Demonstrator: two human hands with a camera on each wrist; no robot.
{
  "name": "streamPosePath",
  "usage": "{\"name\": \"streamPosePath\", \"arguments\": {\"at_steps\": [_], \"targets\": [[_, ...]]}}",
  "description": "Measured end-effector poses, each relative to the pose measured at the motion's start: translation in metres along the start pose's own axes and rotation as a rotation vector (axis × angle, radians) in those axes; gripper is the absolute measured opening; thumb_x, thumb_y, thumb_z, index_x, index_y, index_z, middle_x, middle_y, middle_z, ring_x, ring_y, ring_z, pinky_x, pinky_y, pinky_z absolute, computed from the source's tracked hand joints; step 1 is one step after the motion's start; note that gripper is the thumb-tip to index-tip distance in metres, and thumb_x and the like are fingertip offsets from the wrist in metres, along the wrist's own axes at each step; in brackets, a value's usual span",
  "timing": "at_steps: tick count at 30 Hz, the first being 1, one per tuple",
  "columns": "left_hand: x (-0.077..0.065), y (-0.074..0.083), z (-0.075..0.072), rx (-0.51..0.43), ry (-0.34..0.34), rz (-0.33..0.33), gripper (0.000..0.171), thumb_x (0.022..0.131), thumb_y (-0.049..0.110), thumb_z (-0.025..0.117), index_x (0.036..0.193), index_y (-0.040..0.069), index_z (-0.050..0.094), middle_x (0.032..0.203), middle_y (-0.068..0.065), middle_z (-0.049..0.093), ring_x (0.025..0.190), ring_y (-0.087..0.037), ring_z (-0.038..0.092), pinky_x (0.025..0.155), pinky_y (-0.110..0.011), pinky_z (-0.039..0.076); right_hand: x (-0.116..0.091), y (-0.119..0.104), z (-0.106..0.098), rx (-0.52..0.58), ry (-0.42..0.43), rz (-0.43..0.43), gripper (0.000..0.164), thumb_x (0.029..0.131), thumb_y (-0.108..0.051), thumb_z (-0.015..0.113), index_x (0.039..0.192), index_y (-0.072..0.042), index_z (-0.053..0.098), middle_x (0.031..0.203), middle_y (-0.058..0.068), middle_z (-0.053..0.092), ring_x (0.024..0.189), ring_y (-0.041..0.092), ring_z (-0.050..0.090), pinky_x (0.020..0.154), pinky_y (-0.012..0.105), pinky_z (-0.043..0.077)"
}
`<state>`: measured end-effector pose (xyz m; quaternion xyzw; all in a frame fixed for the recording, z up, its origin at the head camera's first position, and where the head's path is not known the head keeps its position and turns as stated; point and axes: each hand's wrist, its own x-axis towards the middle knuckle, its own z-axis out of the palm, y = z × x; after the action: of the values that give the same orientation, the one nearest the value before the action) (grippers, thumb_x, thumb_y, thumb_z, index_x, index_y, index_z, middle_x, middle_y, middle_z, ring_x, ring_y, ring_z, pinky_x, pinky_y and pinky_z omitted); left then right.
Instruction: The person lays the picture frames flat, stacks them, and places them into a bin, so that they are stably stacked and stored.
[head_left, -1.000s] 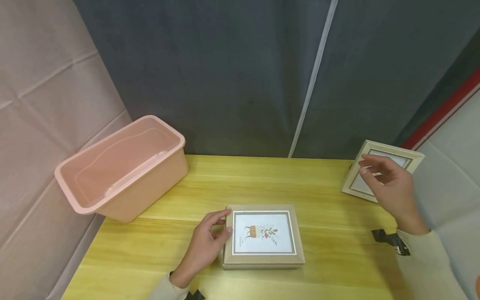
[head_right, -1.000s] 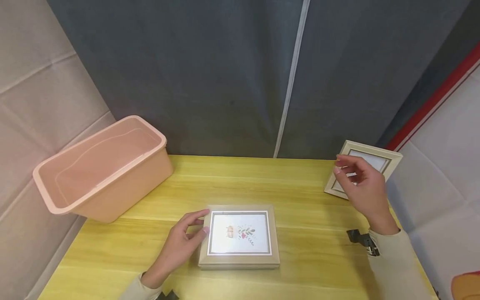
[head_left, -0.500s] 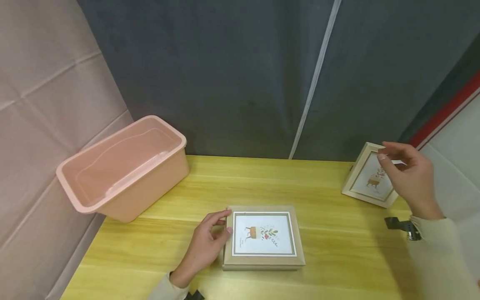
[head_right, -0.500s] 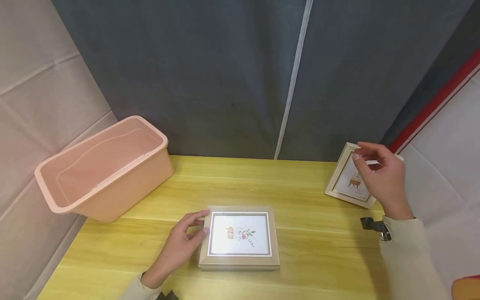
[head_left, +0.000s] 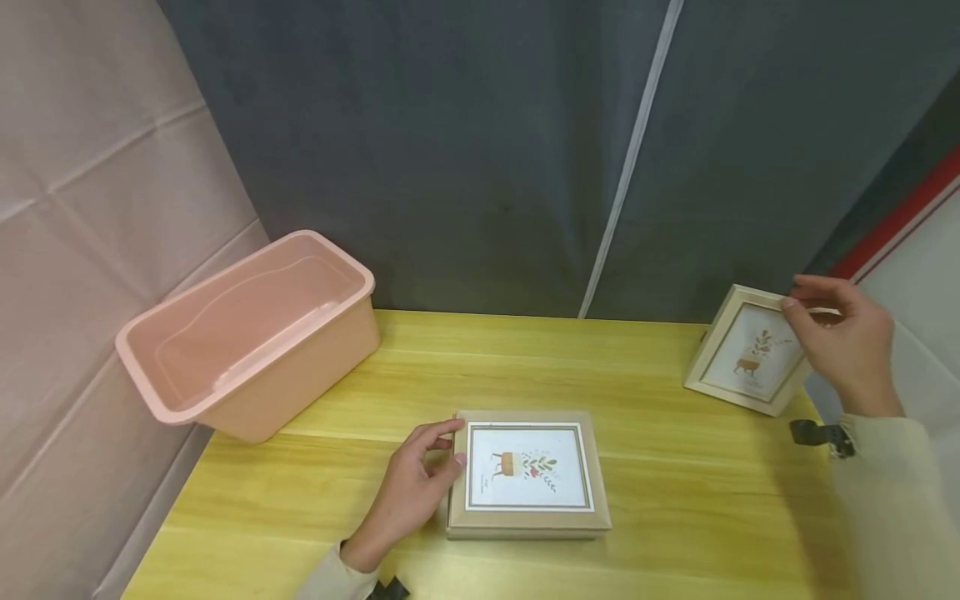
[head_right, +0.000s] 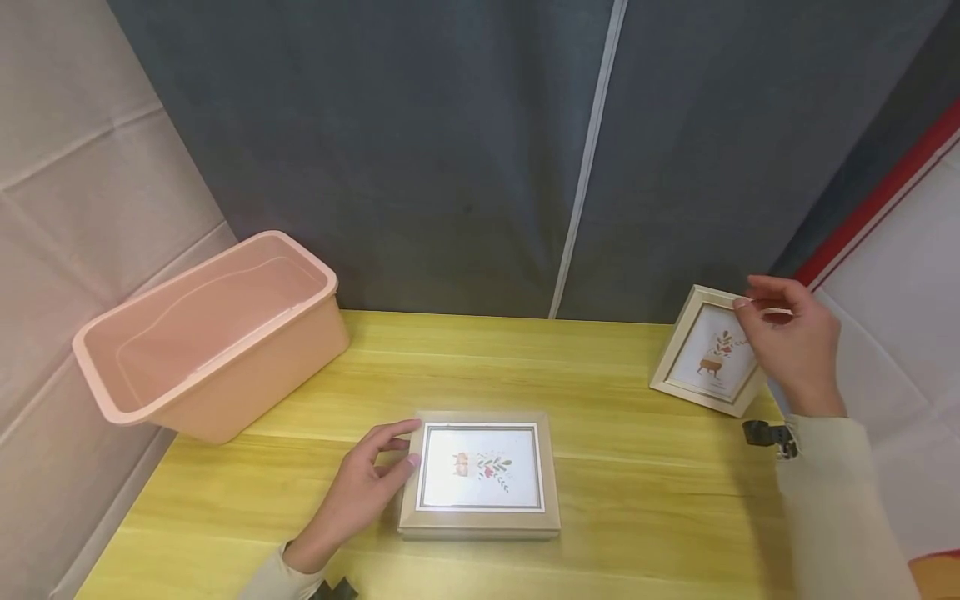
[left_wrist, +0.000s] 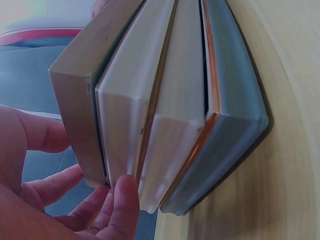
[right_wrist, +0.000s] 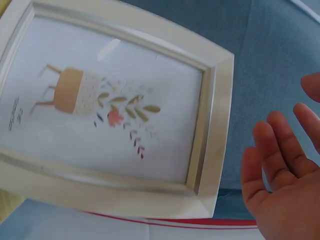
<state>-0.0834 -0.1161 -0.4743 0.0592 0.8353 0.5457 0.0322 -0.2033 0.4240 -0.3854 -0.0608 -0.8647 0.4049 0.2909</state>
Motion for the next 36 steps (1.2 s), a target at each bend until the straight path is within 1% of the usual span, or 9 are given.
{"name": "streamPosePath", "arguments": {"at_steps": [3,11,15,20,23,27,29,32,36], "targets": [[0.0,0.0,0.0,-0.001,-0.004,-0.003,0.045,0.098,0.019,0.076,0.141,0.028,0.066,0.143,0.001,0.063,0.118,-0.022,0.062,0.087,-0.031,0.059,0.003,0.005,-0.002,-0.023,0.002,0.009,0.037,0.095,-0.017,0.074,0.132,-0.012,0.074,0.1,-0.035,0.063,0.09,-0.015,0.057,0.077,0.001,0.041],[0.002,-0.002,-0.001,-0.01,-0.011,0.005,0.045,0.098,0.019,0.075,0.141,0.028,0.066,0.144,0.0,0.062,0.118,-0.022,0.062,0.086,-0.029,0.059,0.01,0.014,-0.006,-0.209,-0.032,0.048,0.049,0.098,-0.03,0.07,0.141,-0.006,0.067,0.1,-0.043,0.045,0.086,-0.025,0.045,0.072,0.004,0.033],[0.003,-0.003,-0.001,-0.012,-0.01,0.009,0.045,0.098,0.019,0.075,0.141,0.027,0.066,0.142,-0.001,0.063,0.117,-0.023,0.062,0.085,-0.029,0.059,0.016,0.023,-0.006,-0.258,-0.065,0.066,0.053,0.098,-0.035,0.07,0.142,-0.006,0.066,0.1,-0.039,0.042,0.087,-0.024,0.04,0.072,0.015,0.033],[0.003,-0.005,-0.001,-0.015,-0.015,0.004,0.045,0.098,0.019,0.075,0.141,0.028,0.066,0.142,-0.001,0.063,0.117,-0.024,0.062,0.085,-0.029,0.059,0.021,0.039,-0.006,-0.261,-0.15,0.092,0.058,0.098,-0.041,0.071,0.143,-0.006,0.064,0.109,-0.026,0.047,0.099,-0.012,0.035,0.078,0.026,0.032],[0.003,-0.006,-0.001,-0.021,-0.017,0.003,0.045,0.098,0.018,0.075,0.141,0.028,0.066,0.142,-0.001,0.063,0.117,-0.024,0.062,0.086,-0.029,0.059,0.02,0.046,-0.005,-0.241,-0.179,0.089,0.06,0.096,-0.042,0.074,0.144,-0.008,0.064,0.11,-0.029,0.047,0.1,-0.014,0.036,0.079,0.023,0.033],[0.003,-0.006,-0.001,-0.024,-0.018,-0.003,0.045,0.098,0.018,0.075,0.141,0.028,0.066,0.141,-0.001,0.063,0.118,-0.024,0.062,0.086,-0.028,0.059,0.017,0.05,-0.002,-0.182,-0.171,0.073,0.059,0.095,-0.038,0.078,0.147,-0.016,0.063,0.108,-0.04,0.045,0.099,-0.019,0.039,0.082,0.013,0.032],[0.003,-0.006,-0.001,-0.027,-0.019,-0.009,0.045,0.098,0.019,0.075,0.141,0.029,0.066,0.141,-0.001,0.063,0.118,-0.023,0.061,0.087,-0.028,0.059,0.016,0.05,-0.001,-0.173,-0.16,0.062,0.059,0.094,-0.036,0.078,0.148,-0.018,0.063,0.109,-0.04,0.046,0.101,-0.02,0.04,0.086,0.011,0.031],[0.003,-0.006,-0.002,-0.031,-0.019,-0.015,0.045,0.098,0.019,0.075,0.141,0.029,0.066,0.141,0.0,0.063,0.117,-0.022,0.061,0.086,-0.027,0.059,0.016,0.048,0.0,-0.192,-0.167,0.041,0.059,0.095,-0.037,0.078,0.147,-0.014,0.063,0.108,-0.041,0.045,0.101,-0.021,0.039,0.088,0.011,0.03],[0.003,-0.005,-0.002,-0.028,-0.015,-0.01,0.045,0.098,0.018,0.075,0.141,0.028,0.066,0.141,0.0,0.063,0.117,-0.023,0.061,0.086,-0.026,0.059,0.016,0.044,-0.001,-0.232,-0.2,0.02,0.058,0.096,-0.04,0.077,0.144,-0.01,0.065,0.103,-0.045,0.044,0.096,-0.023,0.038,0.082,0.014,0.031]]}}
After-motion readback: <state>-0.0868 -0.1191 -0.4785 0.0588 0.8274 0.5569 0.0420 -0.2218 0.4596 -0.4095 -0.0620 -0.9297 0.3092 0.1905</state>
